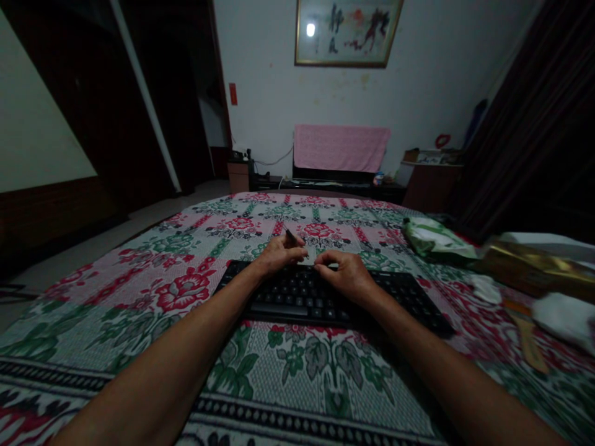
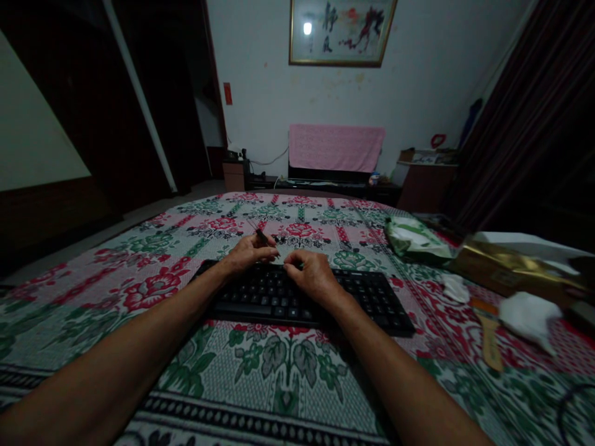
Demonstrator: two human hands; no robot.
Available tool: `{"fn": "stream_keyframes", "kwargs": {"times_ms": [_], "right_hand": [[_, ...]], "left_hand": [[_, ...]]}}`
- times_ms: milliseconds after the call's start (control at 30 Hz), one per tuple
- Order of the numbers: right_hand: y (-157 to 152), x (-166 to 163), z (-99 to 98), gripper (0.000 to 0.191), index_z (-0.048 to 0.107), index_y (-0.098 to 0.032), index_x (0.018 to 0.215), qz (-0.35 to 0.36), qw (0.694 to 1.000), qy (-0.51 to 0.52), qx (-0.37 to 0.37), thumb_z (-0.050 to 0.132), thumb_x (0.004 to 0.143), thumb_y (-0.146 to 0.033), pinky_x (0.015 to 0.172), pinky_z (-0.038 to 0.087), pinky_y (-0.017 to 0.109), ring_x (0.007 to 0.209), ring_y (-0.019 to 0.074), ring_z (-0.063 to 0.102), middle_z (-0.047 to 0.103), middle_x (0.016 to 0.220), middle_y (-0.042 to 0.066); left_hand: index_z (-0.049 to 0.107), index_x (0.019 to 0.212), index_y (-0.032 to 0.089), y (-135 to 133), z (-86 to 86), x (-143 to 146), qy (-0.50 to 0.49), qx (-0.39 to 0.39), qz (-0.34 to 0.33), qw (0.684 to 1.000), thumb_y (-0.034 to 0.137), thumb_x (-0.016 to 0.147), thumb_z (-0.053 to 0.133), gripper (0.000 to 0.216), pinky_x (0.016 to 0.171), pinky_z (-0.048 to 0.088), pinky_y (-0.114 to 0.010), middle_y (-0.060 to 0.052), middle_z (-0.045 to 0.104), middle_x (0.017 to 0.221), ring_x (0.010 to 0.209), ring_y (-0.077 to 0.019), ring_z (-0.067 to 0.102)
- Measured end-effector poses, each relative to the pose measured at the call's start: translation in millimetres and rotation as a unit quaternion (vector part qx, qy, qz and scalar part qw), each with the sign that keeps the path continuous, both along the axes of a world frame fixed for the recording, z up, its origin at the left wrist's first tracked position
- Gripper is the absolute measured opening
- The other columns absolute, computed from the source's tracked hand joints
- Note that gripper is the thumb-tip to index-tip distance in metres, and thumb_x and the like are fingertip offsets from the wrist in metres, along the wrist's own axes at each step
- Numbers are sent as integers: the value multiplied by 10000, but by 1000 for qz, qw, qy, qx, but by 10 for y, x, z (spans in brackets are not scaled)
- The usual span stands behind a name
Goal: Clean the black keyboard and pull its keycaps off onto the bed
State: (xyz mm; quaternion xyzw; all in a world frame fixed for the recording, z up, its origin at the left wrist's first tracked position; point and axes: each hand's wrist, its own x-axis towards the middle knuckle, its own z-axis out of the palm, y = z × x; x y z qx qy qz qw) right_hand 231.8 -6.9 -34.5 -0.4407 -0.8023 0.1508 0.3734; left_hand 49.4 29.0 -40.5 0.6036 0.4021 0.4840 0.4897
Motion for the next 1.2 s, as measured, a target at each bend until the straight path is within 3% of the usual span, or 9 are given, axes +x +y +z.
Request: {"fn": "stream_keyframes", "kwargs": {"times_ms": [100,167,300,533,667,867,1067,1200], "right_hand": [[-2,29,-23,106,646,-190,745,-15,1000,-1,6,544,730,-215,727,451,258,737,142,624,681,766,4],[15,40,-46,117,649,-194,765,-25,1000,-11,8,537,734,-213,738,455,264,753,146,625,684,788,9],[176,29,-52,120,656,-202,785,-56,998,-36,-9,546,744,-229,724,458,261,751,148,627,693,801,11],[788,-123,-5,143,681,-204,818,-165,980,-100,-52,565,741,-231,692,449,207,756,124,628,703,817,-13],[1012,-199,-64,176,704,-196,826,-191,970,-137,-59,551,744,-228,668,436,200,748,132,632,709,809,5],[1089,-179,-137,181,721,-198,798,-189,960,-199,-56,554,735,-224,672,418,197,782,150,629,711,818,28],[1126,-157,-104,166,724,-184,742,-173,955,-237,-53,565,695,-187,645,414,215,725,169,624,702,745,51],[1226,-217,-105,203,720,-173,812,-182,954,-235,-47,541,725,-210,664,415,226,764,181,624,703,798,67]], "left_hand": [[536,741,150,70,-54,-6,7,22,105,994,213,560,681,240,529,415,-219,39,573,585,520,-93,531],[539,725,151,114,-96,-11,27,25,141,989,193,557,670,217,527,417,-217,40,567,575,514,-92,525],[554,718,152,158,-138,-7,38,25,134,990,170,556,668,199,520,422,-208,37,574,571,512,-91,532],[581,713,155,194,-165,-32,38,18,148,988,169,546,703,207,520,434,-215,34,582,533,507,-107,546],[588,727,153,224,-214,-46,38,26,144,989,187,558,700,205,516,432,-217,28,593,555,514,-108,550],[559,721,141,166,-158,-22,5,16,124,992,166,568,676,194,503,424,-213,41,567,547,482,-92,531],[567,729,142,158,-154,-31,34,24,124,991,162,567,681,199,518,428,-215,25,590,591,527,-101,549],[575,726,141,165,-159,-28,45,26,124,991,159,568,684,193,522,425,-218,18,603,595,525,-101,547]]}}
